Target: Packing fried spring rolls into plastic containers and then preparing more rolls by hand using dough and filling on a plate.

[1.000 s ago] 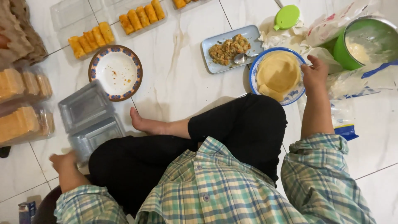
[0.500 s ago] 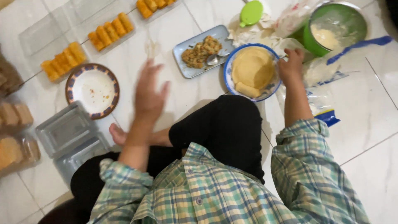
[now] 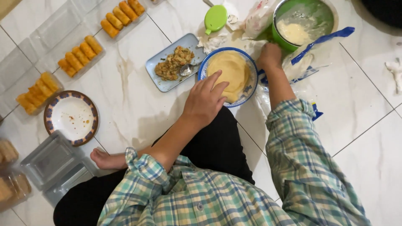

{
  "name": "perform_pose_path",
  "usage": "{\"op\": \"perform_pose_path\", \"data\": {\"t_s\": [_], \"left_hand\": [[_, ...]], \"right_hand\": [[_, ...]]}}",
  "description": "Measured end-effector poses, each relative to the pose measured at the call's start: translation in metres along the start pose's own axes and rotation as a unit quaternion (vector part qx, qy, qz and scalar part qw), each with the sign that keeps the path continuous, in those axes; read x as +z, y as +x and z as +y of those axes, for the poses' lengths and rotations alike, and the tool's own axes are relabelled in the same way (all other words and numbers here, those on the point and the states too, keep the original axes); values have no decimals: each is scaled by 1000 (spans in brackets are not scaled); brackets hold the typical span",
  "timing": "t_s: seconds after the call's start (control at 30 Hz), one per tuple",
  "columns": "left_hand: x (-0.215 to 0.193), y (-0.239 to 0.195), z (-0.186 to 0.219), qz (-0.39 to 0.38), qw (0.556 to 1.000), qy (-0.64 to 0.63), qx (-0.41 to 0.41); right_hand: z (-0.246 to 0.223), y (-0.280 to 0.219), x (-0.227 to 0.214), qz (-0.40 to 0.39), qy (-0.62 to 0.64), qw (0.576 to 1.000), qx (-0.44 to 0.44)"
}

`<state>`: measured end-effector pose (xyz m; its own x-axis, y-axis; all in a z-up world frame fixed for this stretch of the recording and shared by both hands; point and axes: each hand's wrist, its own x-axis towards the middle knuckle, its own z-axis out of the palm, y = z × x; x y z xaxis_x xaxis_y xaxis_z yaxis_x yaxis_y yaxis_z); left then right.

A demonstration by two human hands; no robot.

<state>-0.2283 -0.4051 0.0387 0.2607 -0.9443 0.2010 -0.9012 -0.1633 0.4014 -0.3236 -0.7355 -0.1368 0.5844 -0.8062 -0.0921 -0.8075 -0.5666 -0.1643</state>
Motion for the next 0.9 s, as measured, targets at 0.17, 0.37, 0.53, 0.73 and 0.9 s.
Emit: {"op": "perform_pose_path", "data": {"t_s": [0.17,0.37,0.53,0.73,0.9], "left_hand": [[-7,2,-4,9,1000,-19,-8],[-21,3,0,19,999,-35,-12],[-27,2,0,16,999,-36,-25],[-34,0,-3,14,997,-65,-49],[-48,-10,-4,-24,979,-155,-134]], "right_hand": [[41,14,17,96,150,982,55],[19,-10,-17,113,204,970,69],[-3,-24,-40,137,189,971,47],[1,-29,-47,240,238,941,-20],[-39,-49,-90,270,579,765,81]]}}
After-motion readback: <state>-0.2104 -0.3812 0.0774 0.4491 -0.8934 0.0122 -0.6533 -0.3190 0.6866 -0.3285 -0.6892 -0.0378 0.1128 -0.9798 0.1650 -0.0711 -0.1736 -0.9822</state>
